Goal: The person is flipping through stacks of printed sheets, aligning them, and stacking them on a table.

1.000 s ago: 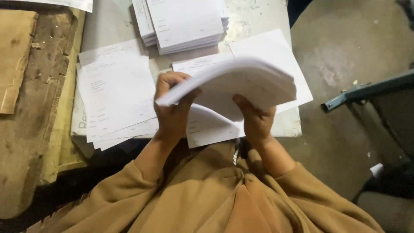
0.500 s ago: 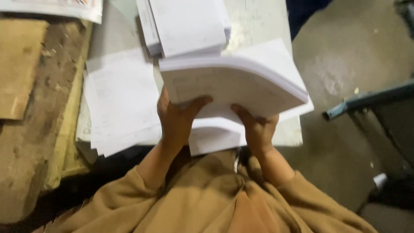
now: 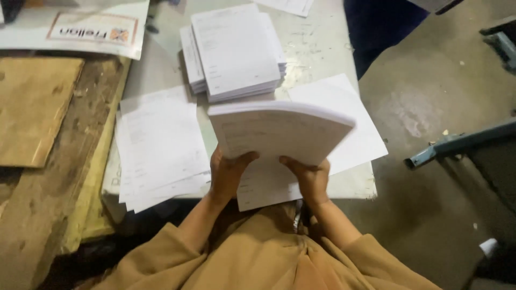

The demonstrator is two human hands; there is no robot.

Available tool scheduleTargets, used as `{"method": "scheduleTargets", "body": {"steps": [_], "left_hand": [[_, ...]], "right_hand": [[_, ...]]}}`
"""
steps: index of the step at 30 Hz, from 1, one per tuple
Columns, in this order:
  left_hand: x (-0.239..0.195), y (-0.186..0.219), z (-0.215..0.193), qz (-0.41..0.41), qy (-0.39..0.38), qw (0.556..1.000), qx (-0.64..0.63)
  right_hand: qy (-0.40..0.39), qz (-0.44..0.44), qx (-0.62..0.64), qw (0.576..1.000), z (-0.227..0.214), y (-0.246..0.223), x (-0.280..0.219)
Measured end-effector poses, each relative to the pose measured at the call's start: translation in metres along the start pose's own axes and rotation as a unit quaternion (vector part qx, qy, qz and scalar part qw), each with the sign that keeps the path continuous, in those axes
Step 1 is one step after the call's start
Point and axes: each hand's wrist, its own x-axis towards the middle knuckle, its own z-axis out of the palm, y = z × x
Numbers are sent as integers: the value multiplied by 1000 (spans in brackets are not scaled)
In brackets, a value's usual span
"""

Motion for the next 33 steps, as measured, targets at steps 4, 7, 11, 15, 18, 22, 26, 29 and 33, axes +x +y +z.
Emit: {"method": "scheduleTargets", "body": {"steps": [4, 7, 11, 15, 18, 22, 26, 29, 33], "left_hand": [[10, -34, -9, -36, 42, 998, 0], [41, -25, -25, 28, 29, 999, -20], [56, -30, -43, -90, -18, 960, -266], [55, -1, -51, -83, -424, 679, -593], [55, -2, -40, -72, -435, 659, -610], [50, -4, -24, -57, -443, 620, -645], [48, -6, -18, -61, -480, 551, -680], [46, -8, -15, -81, -478, 544, -685], [45, -10, -16, -103, -467, 549, -686]], "right_hand": [[-20, 103, 0, 995, -6, -19, -12], [-104, 90, 22, 990, -13, -71, 0], [-227, 79, 244, 940, -33, -88, -12], [-269, 107, 234, 928, -39, -89, -17], [-266, 183, 203, 924, -42, -105, -23], [-273, 215, 191, 918, -43, -108, -25], [-266, 221, 168, 923, -42, -103, -24], [-268, 226, 172, 921, -43, -101, -26], [-271, 230, 168, 919, -42, -99, -25]]}}
